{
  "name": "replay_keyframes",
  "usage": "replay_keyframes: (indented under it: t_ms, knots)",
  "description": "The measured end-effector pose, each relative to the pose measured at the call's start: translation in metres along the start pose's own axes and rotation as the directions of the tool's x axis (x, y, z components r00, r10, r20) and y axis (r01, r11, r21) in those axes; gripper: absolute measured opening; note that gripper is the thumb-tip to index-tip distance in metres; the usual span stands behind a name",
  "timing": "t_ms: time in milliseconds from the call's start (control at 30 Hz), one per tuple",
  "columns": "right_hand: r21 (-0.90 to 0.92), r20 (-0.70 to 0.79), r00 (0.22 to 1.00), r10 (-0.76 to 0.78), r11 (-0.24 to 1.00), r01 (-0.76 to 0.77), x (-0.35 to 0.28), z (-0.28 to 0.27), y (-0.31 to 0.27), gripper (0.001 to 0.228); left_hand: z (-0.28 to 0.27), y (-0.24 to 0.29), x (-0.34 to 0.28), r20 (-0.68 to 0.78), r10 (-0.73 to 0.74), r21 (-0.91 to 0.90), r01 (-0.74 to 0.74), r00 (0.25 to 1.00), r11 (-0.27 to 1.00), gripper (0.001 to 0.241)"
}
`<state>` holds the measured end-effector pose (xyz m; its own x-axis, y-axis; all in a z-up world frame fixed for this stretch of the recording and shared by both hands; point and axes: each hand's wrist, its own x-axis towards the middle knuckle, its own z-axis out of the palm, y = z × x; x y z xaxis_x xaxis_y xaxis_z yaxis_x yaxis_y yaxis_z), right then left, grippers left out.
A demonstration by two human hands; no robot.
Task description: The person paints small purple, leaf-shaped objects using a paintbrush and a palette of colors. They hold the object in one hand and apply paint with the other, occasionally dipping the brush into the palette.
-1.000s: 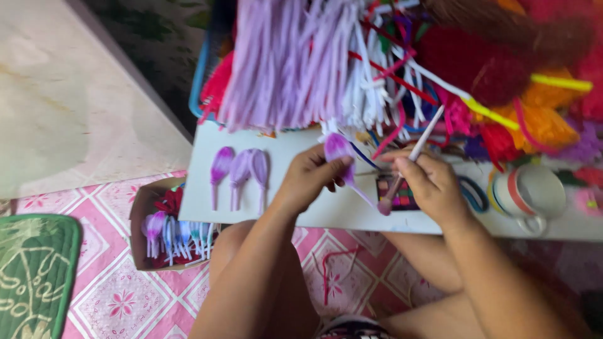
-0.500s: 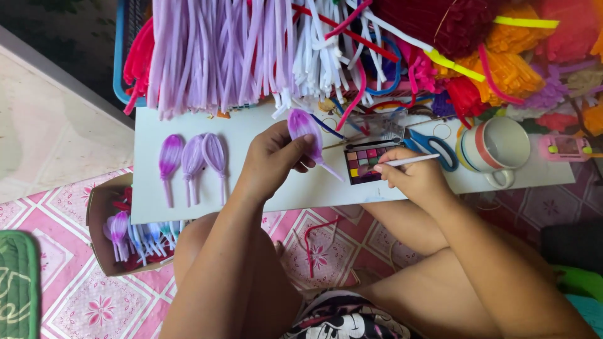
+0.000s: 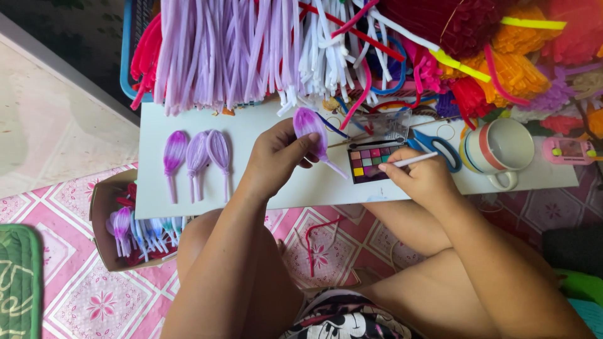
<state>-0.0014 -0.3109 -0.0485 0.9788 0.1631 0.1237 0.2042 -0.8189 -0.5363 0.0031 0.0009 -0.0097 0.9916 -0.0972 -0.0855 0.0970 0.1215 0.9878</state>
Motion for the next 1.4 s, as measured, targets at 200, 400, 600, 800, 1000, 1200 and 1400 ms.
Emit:
replay_keyframes:
  t_ms: [200, 400, 600, 800, 1000, 1200, 1400]
  knots:
    - [-0.071, 0.011, 0.999, -0.047, 0.996, 0.048, 0.007, -0.004, 0.003, 0.014, 0.001, -0.016, 0.008, 0.013, -0.002, -0.041, 0.003, 1.0, 0.999, 0.018]
    - [0.357, 0.016, 1.0, 0.019, 0.934, -0.023, 0.0, -0.049, -0.085, 0.018, -0.003, 0.003, 0.002, 0.096, -0.043, -0.071, 0.05, 0.994, 0.996, 0.018]
    - [0.157, -0.257, 0.822, -0.508, 0.817, 0.554, 0.013, -0.024, -0.112, 0.015, 0.004, -0.013, 0.006, -0.042, 0.045, -0.057, -0.048, 0.998, 0.997, 0.019]
    - [0.154, -0.245, 0.8, -0.547, 0.793, 0.589, 0.007, -0.03, -0.117, 0.01, 0.004, -0.014, 0.011, -0.05, 0.078, -0.085, -0.082, 0.996, 0.993, 0.018]
    - [0.146, -0.242, 0.718, -0.653, 0.707, 0.692, 0.007, -0.023, -0.15, 0.01, 0.003, -0.015, 0.011, -0.124, 0.083, -0.038, -0.088, 0.989, 0.995, 0.018]
    - [0.057, -0.203, 0.583, -0.787, 0.585, 0.809, 0.016, -0.015, -0.155, 0.01, 0.008, 0.005, -0.001, -0.194, 0.051, -0.009, -0.054, 0.98, 0.998, 0.019]
    - [0.062, -0.227, 0.586, -0.778, 0.589, 0.806, 0.014, -0.014, -0.162, 0.011, 0.01, 0.008, -0.001, -0.225, 0.072, 0.002, -0.073, 0.972, 0.997, 0.018]
